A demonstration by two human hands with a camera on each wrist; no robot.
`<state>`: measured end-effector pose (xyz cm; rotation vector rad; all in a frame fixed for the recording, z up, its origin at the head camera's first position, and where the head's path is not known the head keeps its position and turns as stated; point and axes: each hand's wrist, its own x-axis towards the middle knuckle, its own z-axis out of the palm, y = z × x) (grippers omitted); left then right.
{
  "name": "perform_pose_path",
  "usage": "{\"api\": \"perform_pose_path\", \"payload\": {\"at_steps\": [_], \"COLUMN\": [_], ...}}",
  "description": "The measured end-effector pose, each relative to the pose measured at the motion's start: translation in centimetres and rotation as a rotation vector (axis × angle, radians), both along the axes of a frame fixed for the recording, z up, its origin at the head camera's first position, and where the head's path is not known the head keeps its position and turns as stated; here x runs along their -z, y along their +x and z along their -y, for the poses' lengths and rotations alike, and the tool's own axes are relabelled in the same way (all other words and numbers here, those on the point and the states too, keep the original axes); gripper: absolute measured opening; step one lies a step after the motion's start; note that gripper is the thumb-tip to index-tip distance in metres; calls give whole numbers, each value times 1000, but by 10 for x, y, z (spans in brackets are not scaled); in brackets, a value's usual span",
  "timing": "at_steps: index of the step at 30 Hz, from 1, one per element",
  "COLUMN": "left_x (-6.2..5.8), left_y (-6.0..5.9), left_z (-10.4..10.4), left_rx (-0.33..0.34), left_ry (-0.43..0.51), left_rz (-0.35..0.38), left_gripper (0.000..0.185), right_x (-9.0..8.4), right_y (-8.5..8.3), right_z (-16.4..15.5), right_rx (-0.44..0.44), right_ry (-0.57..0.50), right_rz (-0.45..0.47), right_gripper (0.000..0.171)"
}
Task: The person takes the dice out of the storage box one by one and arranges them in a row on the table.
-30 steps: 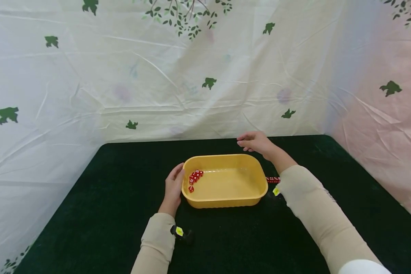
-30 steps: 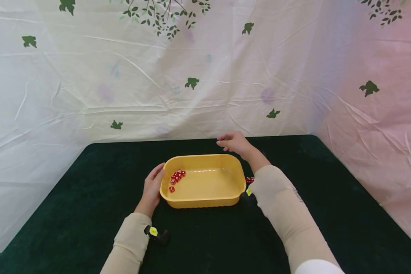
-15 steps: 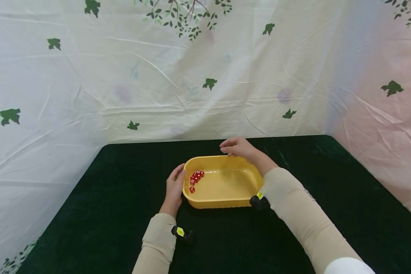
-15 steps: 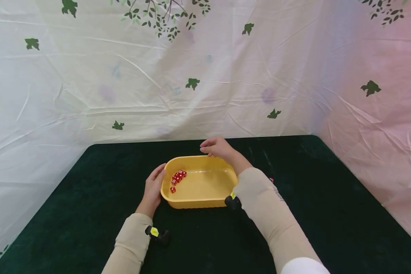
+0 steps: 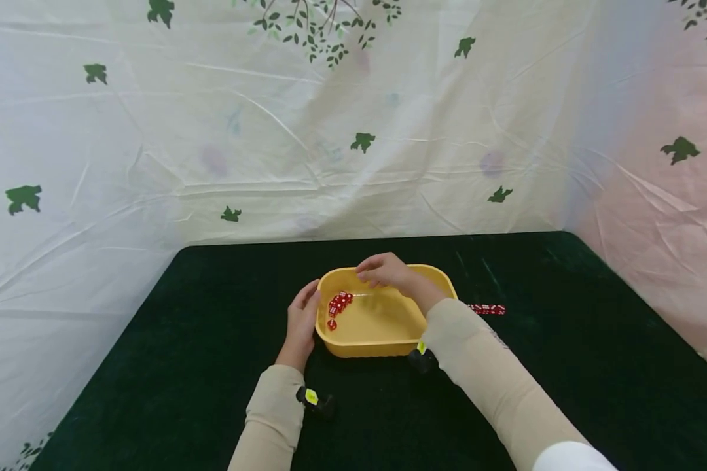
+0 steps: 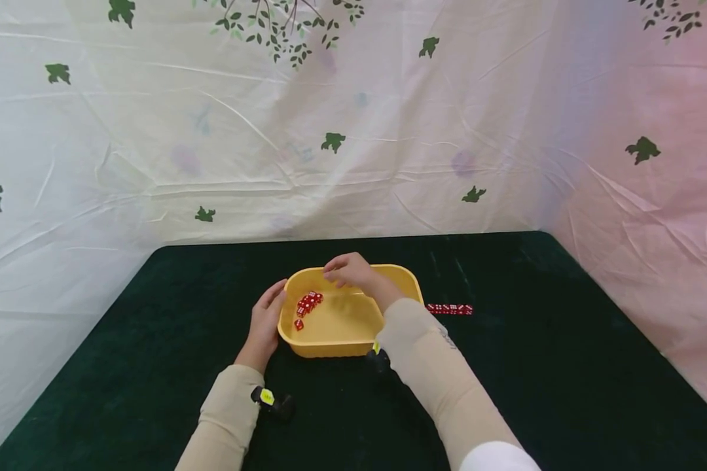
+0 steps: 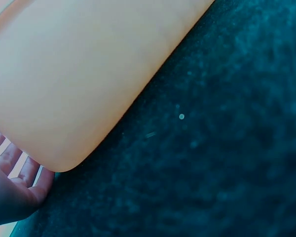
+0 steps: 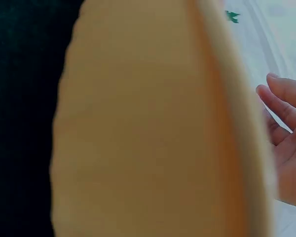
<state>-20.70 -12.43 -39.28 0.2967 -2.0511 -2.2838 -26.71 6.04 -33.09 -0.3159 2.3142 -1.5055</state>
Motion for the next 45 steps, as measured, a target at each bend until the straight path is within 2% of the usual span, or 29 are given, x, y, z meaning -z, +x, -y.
{"api": "perform_pose_path", "payload": {"at_steps": [9, 16, 18, 29, 37, 45], "left_x": [0, 1, 1, 2, 3, 2], "left_y": [0, 1, 1, 1, 0, 0], "left_z": [0, -2, -2, 0, 0, 0], "left_rx": [3, 7, 3, 1, -11, -11], "left_ry": [5, 18, 13, 9, 8, -2], "left_rz": [-8, -18, -20, -35, -34, -36], "left_gripper": [35, 34, 33, 34, 33, 33], "right_x": [16, 23, 20, 38, 41, 41], "right_y": [0, 1, 4, 1, 2, 5], "right_z": [14, 20, 22, 27, 29, 30], "right_rx": [7, 8, 14, 9, 11, -2], "right_ry": [24, 42, 46, 67, 74, 110], "right_rz": [42, 41, 39, 55, 72, 40], "right_gripper": [25, 26, 26, 23, 25, 25]}}
